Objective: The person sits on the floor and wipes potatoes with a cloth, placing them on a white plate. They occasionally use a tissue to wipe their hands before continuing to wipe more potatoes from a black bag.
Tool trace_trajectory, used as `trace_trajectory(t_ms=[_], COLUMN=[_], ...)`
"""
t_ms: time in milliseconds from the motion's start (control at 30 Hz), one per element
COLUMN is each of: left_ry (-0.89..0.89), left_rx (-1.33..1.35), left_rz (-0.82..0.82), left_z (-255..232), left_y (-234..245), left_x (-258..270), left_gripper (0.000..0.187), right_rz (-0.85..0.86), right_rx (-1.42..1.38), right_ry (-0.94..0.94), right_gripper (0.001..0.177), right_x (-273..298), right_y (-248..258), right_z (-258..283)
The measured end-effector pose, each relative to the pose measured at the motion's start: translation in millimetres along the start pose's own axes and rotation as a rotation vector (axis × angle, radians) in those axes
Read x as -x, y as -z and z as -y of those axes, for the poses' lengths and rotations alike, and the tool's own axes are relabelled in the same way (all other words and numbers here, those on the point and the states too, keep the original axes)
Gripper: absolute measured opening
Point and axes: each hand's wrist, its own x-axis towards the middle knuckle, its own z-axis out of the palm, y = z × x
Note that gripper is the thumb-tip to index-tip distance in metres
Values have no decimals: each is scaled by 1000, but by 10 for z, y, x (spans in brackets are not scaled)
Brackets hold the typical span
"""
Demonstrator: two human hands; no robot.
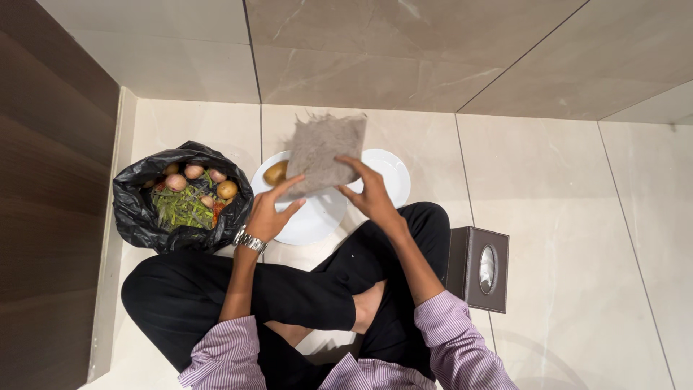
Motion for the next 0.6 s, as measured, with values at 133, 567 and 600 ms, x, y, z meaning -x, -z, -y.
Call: trace_trajectory(t_ms=[133,567,600], left_ry=[285,216,199], left_rx=[-229,145,186], left_rz=[247,71,4], left_z=[225,323,232], left_y=[-172,-192,-194], left_x=[185,54,52], left_gripper=[74,41,40], right_rz=[156,5,-44], right_rx=[242,-437,-540], right_ry=[-128,-238,-253], right_gripper=[35,58,58], right_x=[309,623,574], right_y=[-287,-675,-658], right_z=[-262,-913,-914])
